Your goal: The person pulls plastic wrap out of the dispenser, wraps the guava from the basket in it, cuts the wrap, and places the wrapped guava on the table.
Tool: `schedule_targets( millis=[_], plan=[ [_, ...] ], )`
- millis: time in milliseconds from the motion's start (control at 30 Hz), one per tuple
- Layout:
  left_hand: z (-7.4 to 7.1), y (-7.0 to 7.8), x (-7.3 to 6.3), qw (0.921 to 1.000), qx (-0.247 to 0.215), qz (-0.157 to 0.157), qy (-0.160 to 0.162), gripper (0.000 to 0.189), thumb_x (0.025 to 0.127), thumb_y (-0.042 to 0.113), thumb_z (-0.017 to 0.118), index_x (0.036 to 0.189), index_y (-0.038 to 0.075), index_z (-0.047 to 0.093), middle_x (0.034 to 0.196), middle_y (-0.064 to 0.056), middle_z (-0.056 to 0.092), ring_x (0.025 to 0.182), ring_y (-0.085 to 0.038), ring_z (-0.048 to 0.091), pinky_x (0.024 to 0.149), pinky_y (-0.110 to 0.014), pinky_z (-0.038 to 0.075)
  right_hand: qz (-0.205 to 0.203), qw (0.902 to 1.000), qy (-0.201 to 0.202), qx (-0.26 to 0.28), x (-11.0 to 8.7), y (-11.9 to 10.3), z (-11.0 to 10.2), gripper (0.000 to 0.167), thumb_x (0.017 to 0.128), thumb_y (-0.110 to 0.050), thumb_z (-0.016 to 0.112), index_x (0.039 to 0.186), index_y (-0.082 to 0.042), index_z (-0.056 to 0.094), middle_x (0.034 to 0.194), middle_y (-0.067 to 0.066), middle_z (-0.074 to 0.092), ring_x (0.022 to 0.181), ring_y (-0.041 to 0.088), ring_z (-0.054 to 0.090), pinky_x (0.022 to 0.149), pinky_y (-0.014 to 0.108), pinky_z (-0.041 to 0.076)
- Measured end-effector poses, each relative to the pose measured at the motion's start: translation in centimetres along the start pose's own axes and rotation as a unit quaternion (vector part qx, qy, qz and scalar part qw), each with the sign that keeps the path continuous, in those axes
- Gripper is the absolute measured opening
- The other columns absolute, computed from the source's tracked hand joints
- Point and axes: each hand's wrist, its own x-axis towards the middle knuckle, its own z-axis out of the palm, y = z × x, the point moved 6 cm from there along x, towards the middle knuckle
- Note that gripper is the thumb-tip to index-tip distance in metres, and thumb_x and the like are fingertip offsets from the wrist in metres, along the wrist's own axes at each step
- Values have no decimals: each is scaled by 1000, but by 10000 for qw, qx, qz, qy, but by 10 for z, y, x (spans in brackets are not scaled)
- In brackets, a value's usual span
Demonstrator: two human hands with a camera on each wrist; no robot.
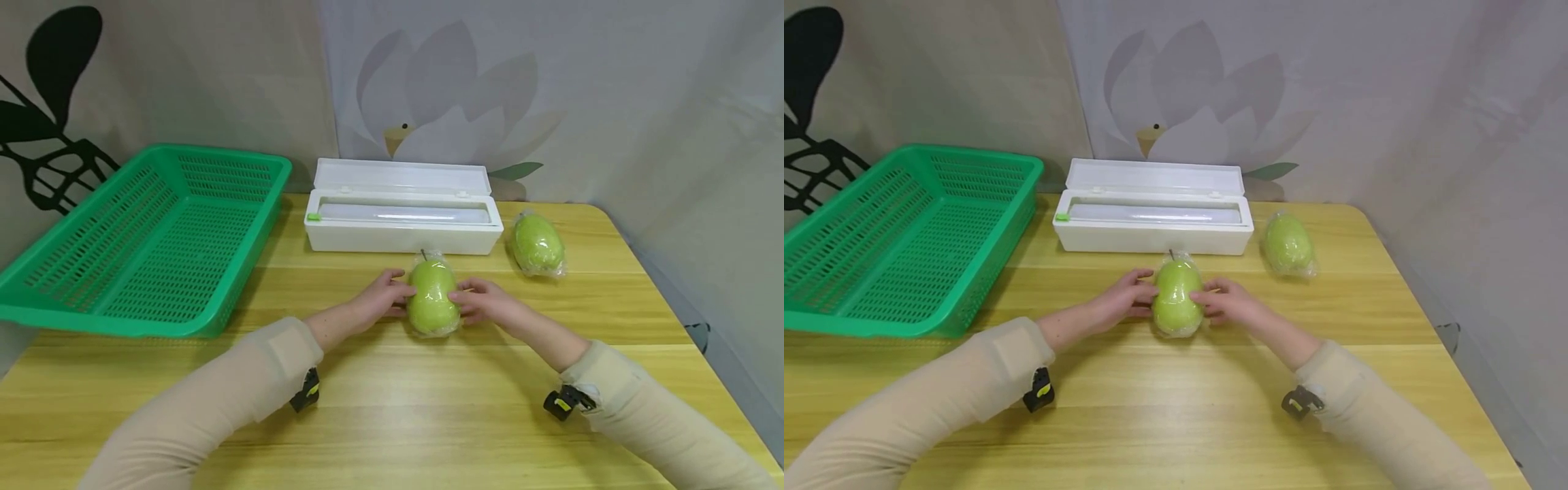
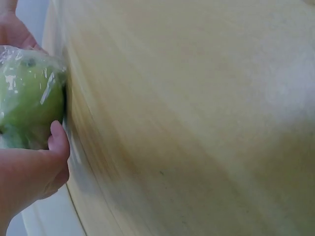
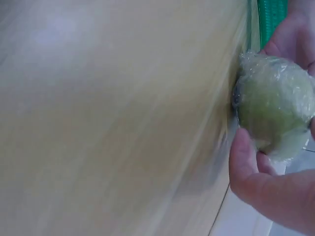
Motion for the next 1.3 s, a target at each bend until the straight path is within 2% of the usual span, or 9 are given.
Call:
schedule_targets(
  millis=[133, 267, 367, 633, 767, 867, 1000, 1167, 1300],
  plan=[
    [3, -3, 4, 9996, 227, -147, -6, 60, 93, 20, 52, 141, -6, 29, 131, -23, 47, 114, -31, 52, 96, -37, 49, -27, 10000, -15, 86, -4, -1, -3, 60, 93, -22, 48, 138, 14, 28, 120, 27, 52, 92, 15, 57, 84, 30, 54],
    [7, -4, 6, 9990, 375, -258, 36, 57, 93, 26, 53, 138, -5, 34, 124, -22, 52, 105, -26, 55, 93, -35, 51, -3, 9997, 240, 107, -9, -3, -7, 54, 94, -21, 47, 133, 14, 33, 108, 15, 53, 86, 13, 54, 80, 29, 54],
    [10, -4, 6, 9991, 300, -286, 52, 58, 93, 28, 54, 138, -2, 32, 124, -24, 52, 107, -29, 57, 93, -37, 51, -3, 9993, 363, 33, -13, -5, -9, 51, 95, -22, 45, 130, 15, 36, 107, 13, 52, 87, 14, 54, 82, 30, 54],
    [27, 5, 12, 9999, 45, -113, -28, 65, 93, 31, 55, 142, 3, 22, 130, -27, 48, 113, -36, 57, 92, -39, 52, 143, 9995, 114, -242, -23, -3, -9, 66, 97, -34, 43, 138, 15, 25, 136, 32, 37, 122, 40, 45, 100, 45, 45],
    [39, 13, 17, 9993, -320, -203, 17, 63, 92, 25, 55, 142, 1, 23, 133, -25, 44, 116, -36, 53, 95, -39, 50, 231, 9992, 235, -212, -27, 1, -17, 69, 96, -34, 43, 139, 16, 21, 139, 33, 35, 126, 41, 42, 104, 47, 40],
    [52, 17, 23, 9984, -473, -307, -11, 61, 91, 19, 55, 139, -5, 26, 135, -24, 41, 117, -35, 51, 97, -38, 48, 283, 9993, 257, -9, -32, 7, -29, 68, 97, -32, 43, 139, 16, 21, 137, 32, 38, 119, 34, 49, 104, 44, 41],
    [71, 19, 33, 9988, -346, -344, -68, 56, 91, 17, 55, 135, -8, 31, 132, -23, 44, 113, -32, 53, 96, -37, 49, 303, 9992, 163, 201, -40, 17, -44, 65, 97, -31, 44, 138, 16, 25, 123, 20, 54, 100, 12, 58, 95, 30, 48],
    [91, 23, 46, 9996, -168, -243, -39, 52, 91, 18, 57, 131, -8, 39, 109, -13, 54, 86, -17, 55, 79, -26, 54, 317, 9970, 122, 694, -46, 30, -65, 61, 97, -28, 45, 135, 18, 29, 96, -7, 62, 86, 2, 60, 81, 18, 51],
    [103, 27, 57, 9998, -103, -144, 60, 50, 89, 17, 59, 129, -8, 44, 94, -6, 52, 70, -10, 48, 66, -19, 49, 284, 9930, 153, 1139, -47, 38, -80, 60, 98, -26, 43, 135, 19, 26, 92, -11, 62, 85, 1, 61, 80, 18, 53]
  ],
)
